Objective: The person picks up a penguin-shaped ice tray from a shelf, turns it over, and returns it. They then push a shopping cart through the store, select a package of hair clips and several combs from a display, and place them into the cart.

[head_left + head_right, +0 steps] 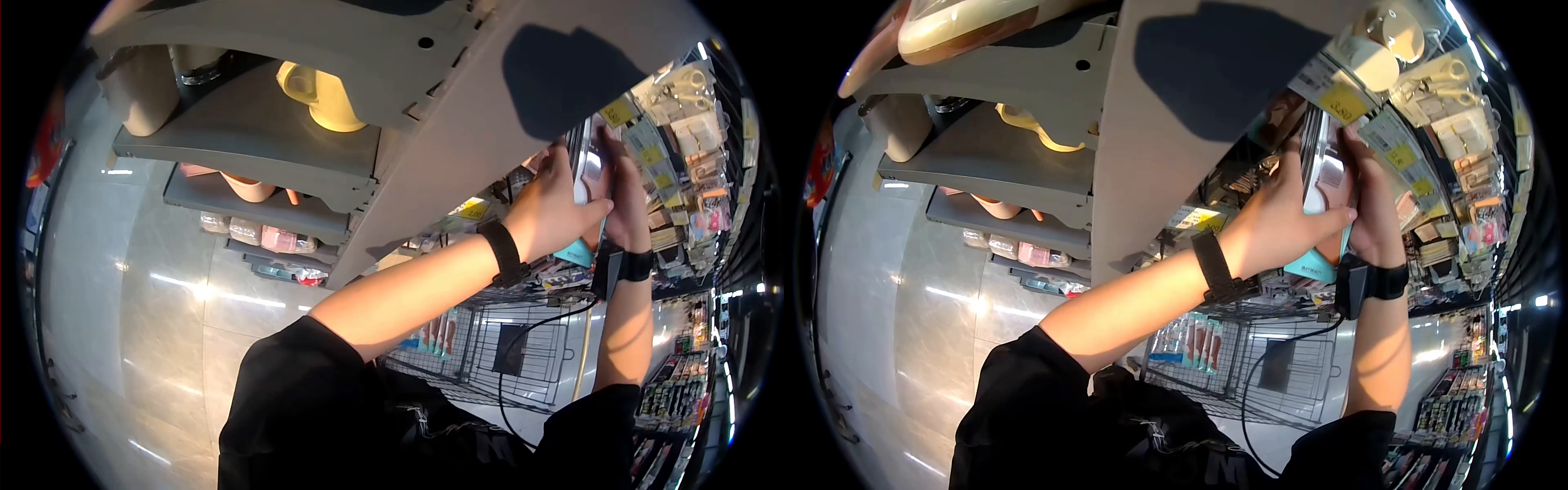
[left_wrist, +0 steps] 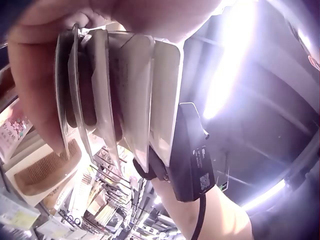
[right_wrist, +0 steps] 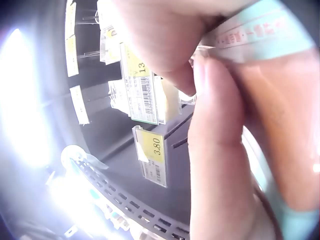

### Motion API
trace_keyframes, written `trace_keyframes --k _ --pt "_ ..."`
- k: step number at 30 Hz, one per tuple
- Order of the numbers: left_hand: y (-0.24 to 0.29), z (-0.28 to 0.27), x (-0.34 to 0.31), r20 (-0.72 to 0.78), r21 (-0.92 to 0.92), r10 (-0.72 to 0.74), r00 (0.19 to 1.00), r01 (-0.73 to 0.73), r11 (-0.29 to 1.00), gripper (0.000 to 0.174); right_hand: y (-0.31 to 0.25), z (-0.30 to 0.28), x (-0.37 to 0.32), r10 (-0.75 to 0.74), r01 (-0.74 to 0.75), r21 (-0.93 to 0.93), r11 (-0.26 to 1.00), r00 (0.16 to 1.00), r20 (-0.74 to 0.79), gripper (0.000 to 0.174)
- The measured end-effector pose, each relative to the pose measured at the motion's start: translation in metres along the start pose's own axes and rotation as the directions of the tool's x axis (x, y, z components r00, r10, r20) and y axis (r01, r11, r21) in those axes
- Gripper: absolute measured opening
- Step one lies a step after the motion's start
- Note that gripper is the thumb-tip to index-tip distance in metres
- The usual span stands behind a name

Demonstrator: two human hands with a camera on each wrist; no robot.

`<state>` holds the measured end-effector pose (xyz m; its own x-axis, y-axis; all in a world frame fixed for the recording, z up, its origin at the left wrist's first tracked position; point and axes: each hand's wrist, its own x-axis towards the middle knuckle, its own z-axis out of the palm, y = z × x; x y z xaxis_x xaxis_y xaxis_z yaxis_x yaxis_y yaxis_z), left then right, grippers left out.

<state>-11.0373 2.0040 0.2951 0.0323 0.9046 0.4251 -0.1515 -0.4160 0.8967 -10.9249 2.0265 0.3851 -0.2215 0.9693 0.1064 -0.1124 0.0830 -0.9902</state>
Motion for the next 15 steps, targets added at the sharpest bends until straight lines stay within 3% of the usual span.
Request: trace_keyframes --k 5,7,12,15 --pt "-0.009 -0.014 0.001 0.112 -0.097 -0.095 0.989 0.106 0.99 0.101 0.016 -0.006 0.001 0.08 -0.08 -0.035 0.996 0.997 0.009 0.032" --pt "-0.014 -0.021 0.001 0.139 -0.059 -0.121 0.983 0.13 0.99 0.099 0.033 -0.012 0.004 -0.013 0.006 -0.092 0.996 0.997 -0.075 0.035" --pt "-0.014 -0.025 -0.009 0.13 -0.063 -0.118 0.985 0.127 0.99 0.098 0.043 -0.01 -0.009 -0.074 0.061 -0.143 0.988 0.993 -0.093 0.041" --pt "-0.021 -0.017 -0.02 0.063 -0.038 -0.038 0.997 0.04 0.998 0.094 0.043 -0.006 -0.022 -0.07 0.054 -0.133 0.99 0.991 -0.115 0.041"
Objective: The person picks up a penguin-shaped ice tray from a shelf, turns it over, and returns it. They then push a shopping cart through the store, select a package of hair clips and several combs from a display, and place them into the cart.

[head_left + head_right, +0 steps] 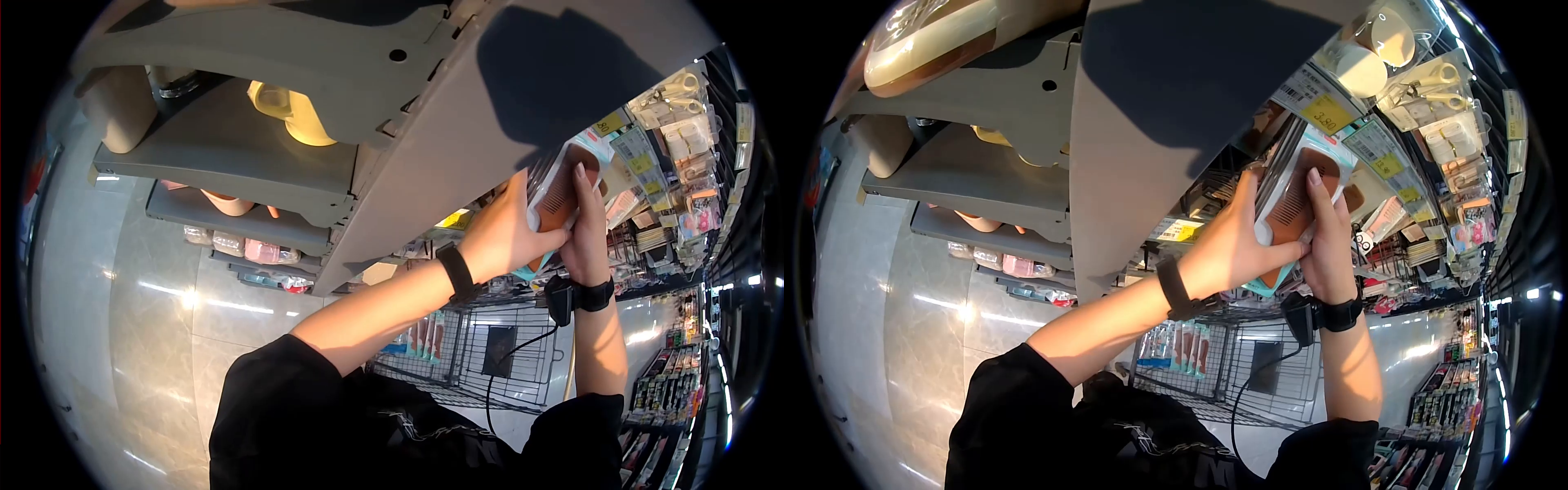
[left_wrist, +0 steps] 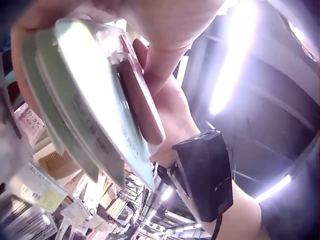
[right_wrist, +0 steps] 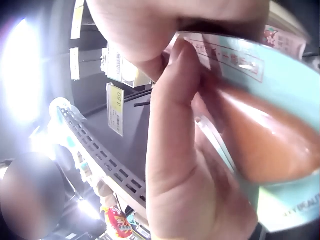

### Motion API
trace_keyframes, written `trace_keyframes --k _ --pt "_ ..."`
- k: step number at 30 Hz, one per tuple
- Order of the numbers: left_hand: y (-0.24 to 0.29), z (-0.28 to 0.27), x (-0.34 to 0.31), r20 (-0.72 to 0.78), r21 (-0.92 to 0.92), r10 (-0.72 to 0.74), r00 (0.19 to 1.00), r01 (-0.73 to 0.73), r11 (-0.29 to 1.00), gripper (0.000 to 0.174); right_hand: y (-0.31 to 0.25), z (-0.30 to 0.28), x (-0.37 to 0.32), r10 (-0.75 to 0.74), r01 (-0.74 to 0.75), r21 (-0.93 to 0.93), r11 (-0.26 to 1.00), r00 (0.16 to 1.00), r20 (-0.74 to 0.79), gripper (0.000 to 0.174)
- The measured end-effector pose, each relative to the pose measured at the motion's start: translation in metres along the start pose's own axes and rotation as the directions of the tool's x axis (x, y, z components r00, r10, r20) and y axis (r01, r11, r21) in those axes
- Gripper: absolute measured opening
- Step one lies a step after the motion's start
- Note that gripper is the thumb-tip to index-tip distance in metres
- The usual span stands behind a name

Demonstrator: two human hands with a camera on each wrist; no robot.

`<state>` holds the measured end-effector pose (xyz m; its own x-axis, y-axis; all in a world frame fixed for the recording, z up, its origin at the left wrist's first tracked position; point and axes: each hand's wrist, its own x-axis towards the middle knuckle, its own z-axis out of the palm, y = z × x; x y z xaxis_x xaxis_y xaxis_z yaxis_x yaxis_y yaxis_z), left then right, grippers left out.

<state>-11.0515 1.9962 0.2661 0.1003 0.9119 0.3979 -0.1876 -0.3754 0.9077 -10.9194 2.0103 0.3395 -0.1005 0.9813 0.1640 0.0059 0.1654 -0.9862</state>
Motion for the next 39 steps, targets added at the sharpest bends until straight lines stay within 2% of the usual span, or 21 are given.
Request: trace_keyframes --k 3,6,9,13,25,28,39 --pt "0.007 0.003 -0.012 0.011 -0.052 0.005 1.0 -0.005 0.999 0.091 -0.005 -0.002 -0.015 0.04 -0.04 0.056 0.998 0.999 0.002 0.041" --pt "0.007 0.011 -0.019 -0.032 0.004 0.113 0.993 -0.113 0.994 0.099 -0.013 0.003 -0.029 0.027 -0.028 -0.015 0.999 0.998 -0.063 0.042" --pt "0.011 0.016 -0.023 -0.021 -0.06 0.121 0.992 -0.122 0.991 0.099 -0.02 0.004 -0.035 0.024 -0.025 -0.022 0.999 0.998 -0.059 0.043" --pt "0.019 0.02 -0.029 -0.032 -0.104 0.078 0.996 -0.081 0.991 0.087 -0.021 -0.002 -0.038 0.014 -0.017 -0.052 0.998 0.998 -0.069 0.044" --pt "0.026 0.032 -0.05 -0.046 -0.142 0.083 0.996 -0.088 0.986 0.089 -0.032 -0.004 -0.06 0.075 -0.076 -0.002 0.997 0.994 -0.079 0.04" --pt "0.025 0.035 -0.056 -0.062 -0.126 0.119 0.991 -0.126 0.984 0.089 -0.031 -0.002 -0.07 0.031 -0.037 -0.049 0.998 0.992 -0.121 0.039" --pt "0.028 0.037 -0.062 0.001 -0.232 0.049 0.999 -0.047 0.972 0.092 -0.031 -0.003 -0.08 0.032 -0.035 -0.024 0.999 0.993 -0.113 0.041"
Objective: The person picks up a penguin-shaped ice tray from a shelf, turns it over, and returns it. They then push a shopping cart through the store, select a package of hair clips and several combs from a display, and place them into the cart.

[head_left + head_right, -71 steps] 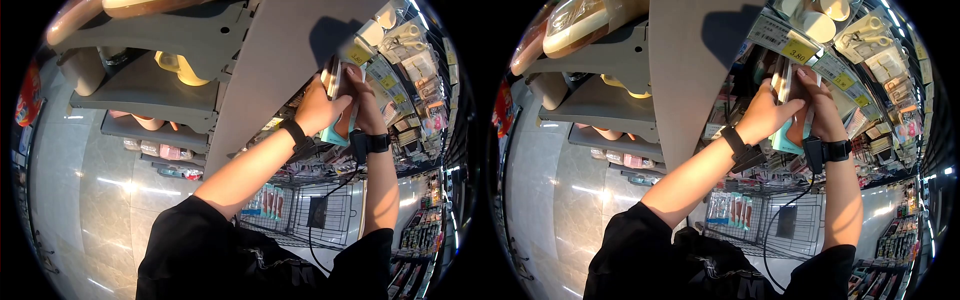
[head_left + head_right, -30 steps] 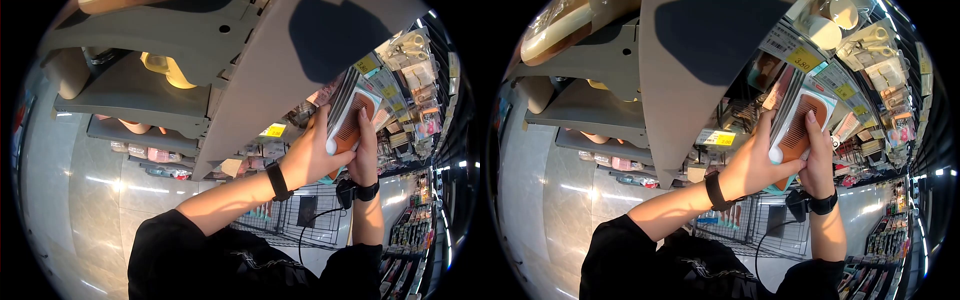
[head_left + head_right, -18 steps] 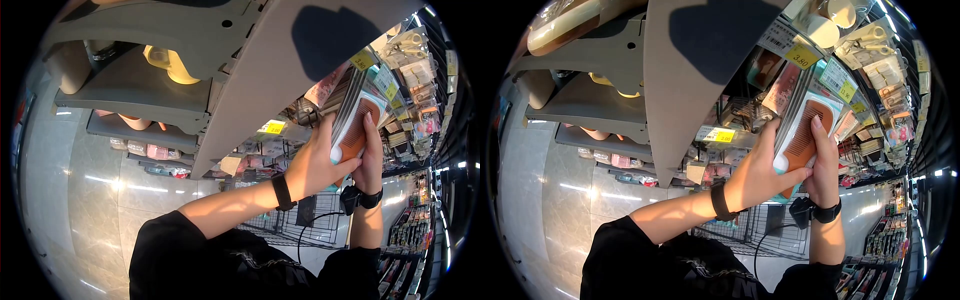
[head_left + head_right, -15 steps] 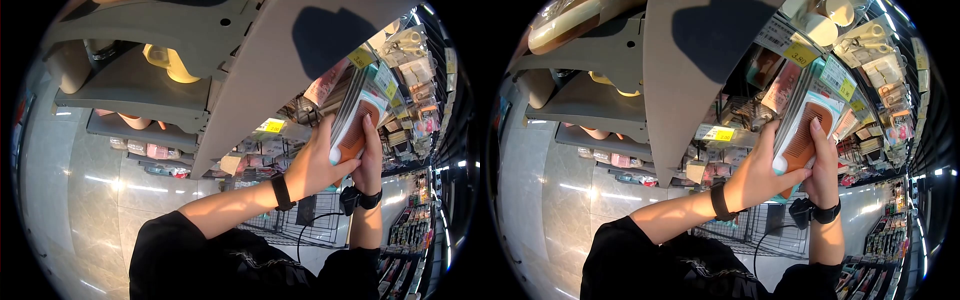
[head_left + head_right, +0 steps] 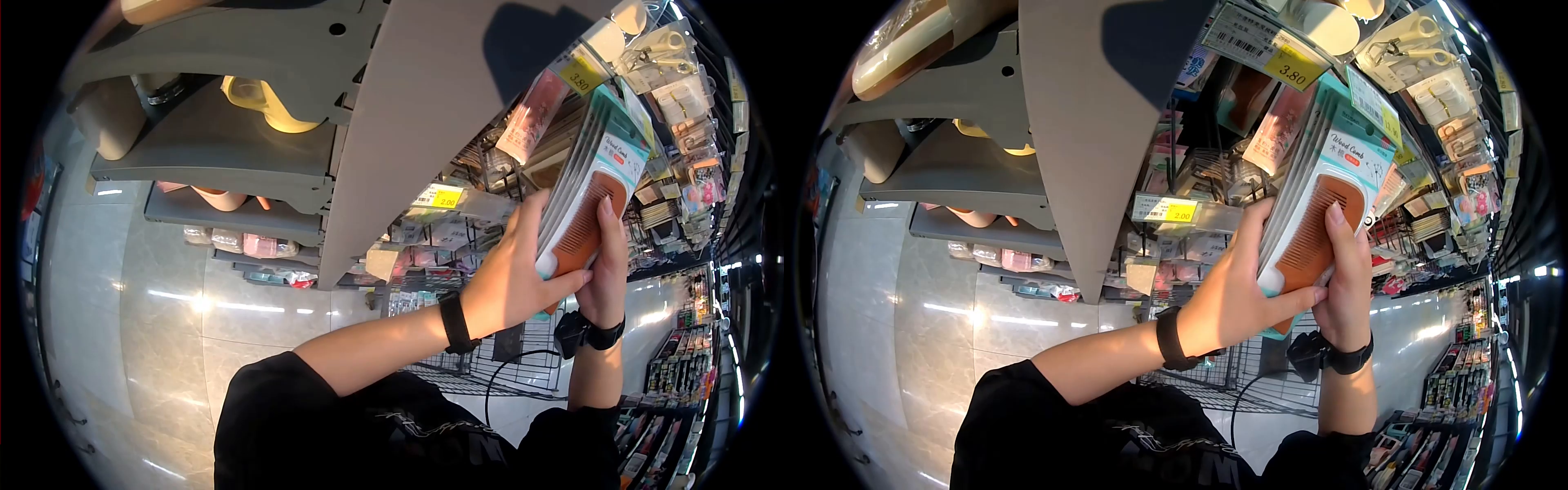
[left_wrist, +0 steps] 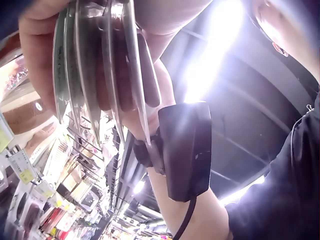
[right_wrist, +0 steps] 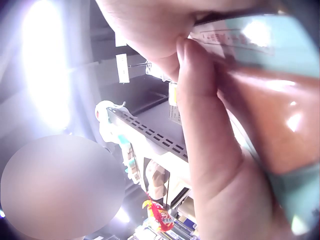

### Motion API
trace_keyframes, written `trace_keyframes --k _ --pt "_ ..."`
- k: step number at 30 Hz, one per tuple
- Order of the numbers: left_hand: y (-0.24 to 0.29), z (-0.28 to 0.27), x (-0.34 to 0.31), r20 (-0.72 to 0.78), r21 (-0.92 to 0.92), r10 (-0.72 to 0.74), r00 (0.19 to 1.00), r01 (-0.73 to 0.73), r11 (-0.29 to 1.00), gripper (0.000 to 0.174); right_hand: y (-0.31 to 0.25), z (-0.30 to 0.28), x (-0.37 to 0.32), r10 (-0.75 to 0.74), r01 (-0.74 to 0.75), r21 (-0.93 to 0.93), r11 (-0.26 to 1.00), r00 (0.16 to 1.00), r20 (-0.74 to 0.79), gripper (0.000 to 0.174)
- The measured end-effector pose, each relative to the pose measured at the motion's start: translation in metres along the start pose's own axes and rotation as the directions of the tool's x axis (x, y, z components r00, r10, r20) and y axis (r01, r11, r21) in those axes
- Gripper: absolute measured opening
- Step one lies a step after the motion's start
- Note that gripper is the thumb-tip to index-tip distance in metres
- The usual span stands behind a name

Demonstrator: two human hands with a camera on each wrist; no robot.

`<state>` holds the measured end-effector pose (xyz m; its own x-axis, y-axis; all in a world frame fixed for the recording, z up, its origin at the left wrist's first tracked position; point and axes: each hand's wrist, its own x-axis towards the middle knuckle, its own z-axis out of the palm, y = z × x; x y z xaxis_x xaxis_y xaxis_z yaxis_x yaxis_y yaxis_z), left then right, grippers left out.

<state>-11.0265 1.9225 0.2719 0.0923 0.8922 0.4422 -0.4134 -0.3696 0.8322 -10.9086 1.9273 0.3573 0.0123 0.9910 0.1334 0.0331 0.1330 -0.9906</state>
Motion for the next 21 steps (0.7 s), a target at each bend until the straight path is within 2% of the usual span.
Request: trace_keyframes --k 7,10,13,15,16,19,21 --pt "-0.013 0.004 -0.015 -0.003 0.111 0.045 0.999 -0.044 0.993 0.093 0.015 -0.017 -0.01 0.068 -0.067 -0.023 0.997 0.998 0.012 0.043" --pt "-0.031 0.001 -0.028 0.103 -0.078 0.035 0.994 -0.027 0.997 0.089 0.03 -0.021 -0.023 0.096 -0.094 0.073 0.993 0.995 -0.032 0.043" --pt "-0.045 -0.006 -0.047 0.265 -0.292 -0.077 0.961 0.157 0.944 0.083 0.05 -0.035 -0.041 0.179 -0.173 0.12 0.978 0.983 -0.045 0.045" --pt "-0.054 -0.01 -0.064 0.341 -0.346 -0.196 0.919 0.317 0.883 0.082 0.072 -0.043 -0.054 0.249 -0.234 0.168 0.958 0.965 -0.076 0.044" --pt "-0.06 -0.009 -0.074 0.38 -0.366 -0.255 0.889 0.397 0.842 0.082 0.085 -0.05 -0.061 0.278 -0.26 0.185 0.948 0.957 -0.081 0.043" --pt "-0.088 0.001 -0.112 0.382 -0.333 -0.346 0.857 0.477 0.813 0.076 0.122 -0.074 -0.086 0.451 -0.407 0.33 0.852 0.89 -0.068 0.042" --pt "-0.101 0.003 -0.129 0.445 -0.331 -0.434 0.783 0.595 0.733 0.074 0.143 -0.088 -0.106 0.44 -0.406 0.282 0.869 0.895 -0.07 0.046"
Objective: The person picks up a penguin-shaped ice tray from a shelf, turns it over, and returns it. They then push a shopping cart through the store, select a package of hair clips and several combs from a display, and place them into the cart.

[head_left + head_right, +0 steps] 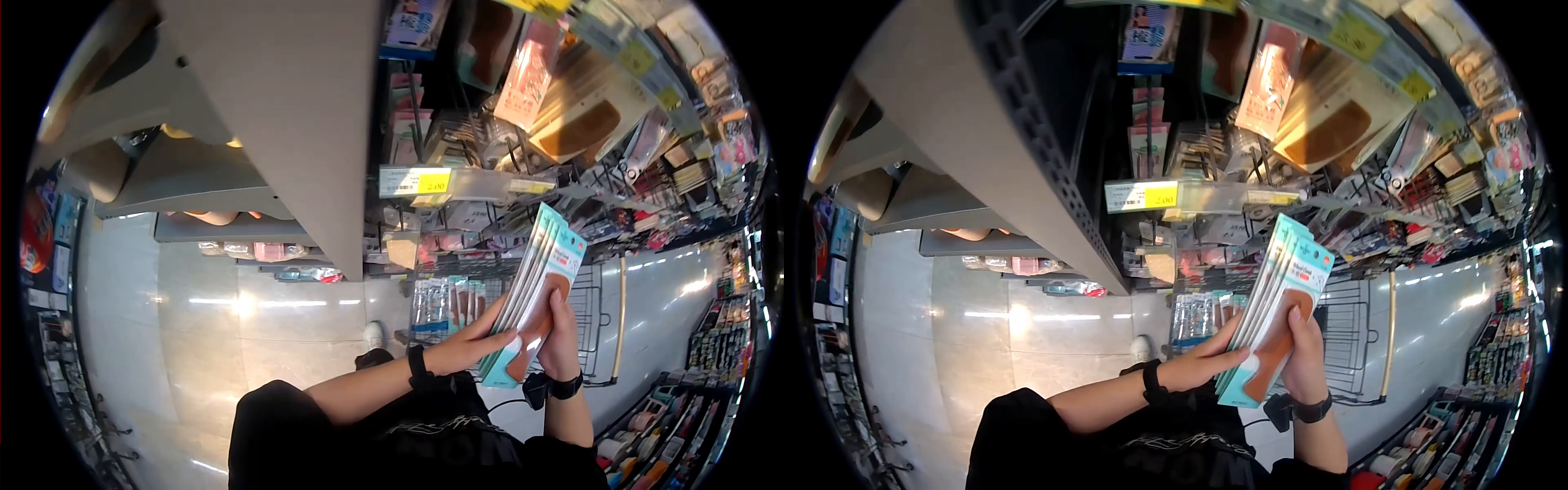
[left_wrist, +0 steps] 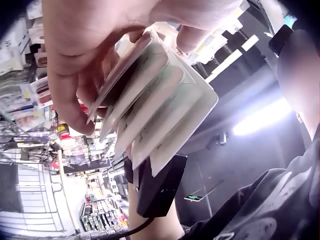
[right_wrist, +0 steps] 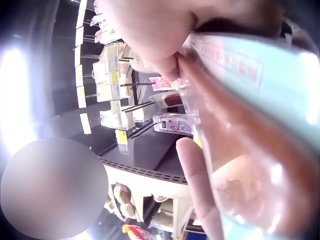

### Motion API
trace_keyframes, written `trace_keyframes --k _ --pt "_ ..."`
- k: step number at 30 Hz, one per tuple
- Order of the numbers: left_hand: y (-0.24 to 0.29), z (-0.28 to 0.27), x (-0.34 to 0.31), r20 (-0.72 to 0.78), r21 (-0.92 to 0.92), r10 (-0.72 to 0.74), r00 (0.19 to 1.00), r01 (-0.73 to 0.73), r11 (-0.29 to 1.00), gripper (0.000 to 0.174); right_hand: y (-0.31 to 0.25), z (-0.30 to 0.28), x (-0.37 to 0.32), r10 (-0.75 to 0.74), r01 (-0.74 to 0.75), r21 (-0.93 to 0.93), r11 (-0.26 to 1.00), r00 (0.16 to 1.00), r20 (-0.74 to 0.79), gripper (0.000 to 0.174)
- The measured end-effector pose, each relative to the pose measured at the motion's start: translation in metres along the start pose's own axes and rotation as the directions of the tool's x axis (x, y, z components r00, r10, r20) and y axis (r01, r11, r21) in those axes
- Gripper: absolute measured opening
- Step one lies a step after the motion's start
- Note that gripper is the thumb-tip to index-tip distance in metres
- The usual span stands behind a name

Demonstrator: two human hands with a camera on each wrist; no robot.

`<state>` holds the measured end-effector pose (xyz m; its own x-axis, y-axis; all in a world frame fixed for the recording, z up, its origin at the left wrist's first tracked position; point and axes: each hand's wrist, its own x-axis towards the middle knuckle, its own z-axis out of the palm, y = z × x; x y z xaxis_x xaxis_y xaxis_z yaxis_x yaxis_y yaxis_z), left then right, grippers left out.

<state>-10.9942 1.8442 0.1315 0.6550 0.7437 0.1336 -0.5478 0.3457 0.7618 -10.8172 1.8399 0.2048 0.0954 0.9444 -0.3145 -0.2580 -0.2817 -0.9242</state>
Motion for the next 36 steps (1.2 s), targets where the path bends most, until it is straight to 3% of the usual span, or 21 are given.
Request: trace_keyframes --k 3,7,10,12,15,16,18,21,24,26,29,36 --pt "-0.03 0.002 -0.001 0.027 -0.054 -0.124 0.992 0.125 0.991 0.074 0.027 -0.042 -0.011 0.078 -0.078 -0.015 0.997 0.997 0.013 0.048" --pt "-0.074 0.019 0.0 -0.082 0.053 -0.227 0.971 0.231 0.971 0.077 0.064 -0.091 -0.02 0.159 -0.154 0.095 0.984 0.986 -0.046 0.049" --pt "-0.111 0.03 0.001 -0.171 0.026 -0.273 0.947 0.281 0.959 0.077 0.076 -0.117 -0.022 0.2 -0.198 0.195 0.961 0.98 0.011 0.045" --pt "-0.128 0.039 0.005 -0.201 -0.169 -0.36 0.911 0.33 0.929 0.078 0.086 -0.136 -0.023 0.237 -0.228 0.248 0.941 0.971 -0.006 0.041" --pt "-0.156 0.049 0.013 -0.277 0.019 -0.294 0.915 0.311 0.95 0.078 0.098 -0.161 -0.023 0.222 -0.213 0.23 0.95 0.975 -0.013 0.047" --pt "-0.158 0.053 0.018 -0.279 -0.149 -0.422 0.862 0.395 0.906 0.079 0.106 -0.174 -0.021 0.234 -0.225 0.231 0.946 0.972 -0.012 0.047" --pt "-0.177 0.055 0.021 -0.313 -0.224 -0.502 0.806 0.451 0.864 0.078 0.122 -0.195 -0.019 0.266 -0.254 0.234 0.938 0.964 -0.019 0.049" --pt "-0.216 0.053 0.024 -0.389 0.033 -0.323 0.863 0.363 0.931 0.077 0.133 -0.211 -0.005 0.258 -0.255 0.386 0.887 0.965 0.045 0.042" --pt "-0.245 0.044 0.033 -0.454 -0.136 -0.471 0.756 0.464 0.875 0.069 0.168 -0.243 -0.005 0.392 -0.367 0.526 0.767 0.917 0.07 0.037" --pt "-0.269 0.035 0.037 -0.499 -0.065 -0.422 0.757 0.454 0.889 0.064 0.187 -0.252 0.0 0.433 -0.361 0.533 0.765 0.901 -0.012 0.036" --pt "-0.299 0.026 0.037 -0.54 -0.182 -0.485 0.688 0.467 0.865 0.05 0.224 -0.276 0.009 0.511 -0.464 0.579 0.671 0.855 0.093 0.036" --pt "-0.339 -0.006 0.041 -0.627 -0.267 -0.551 0.55 0.513 0.816 0.032 0.278 -0.295 0.044 0.578 -0.522 0.411 0.748 0.816 -0.017 0.054"
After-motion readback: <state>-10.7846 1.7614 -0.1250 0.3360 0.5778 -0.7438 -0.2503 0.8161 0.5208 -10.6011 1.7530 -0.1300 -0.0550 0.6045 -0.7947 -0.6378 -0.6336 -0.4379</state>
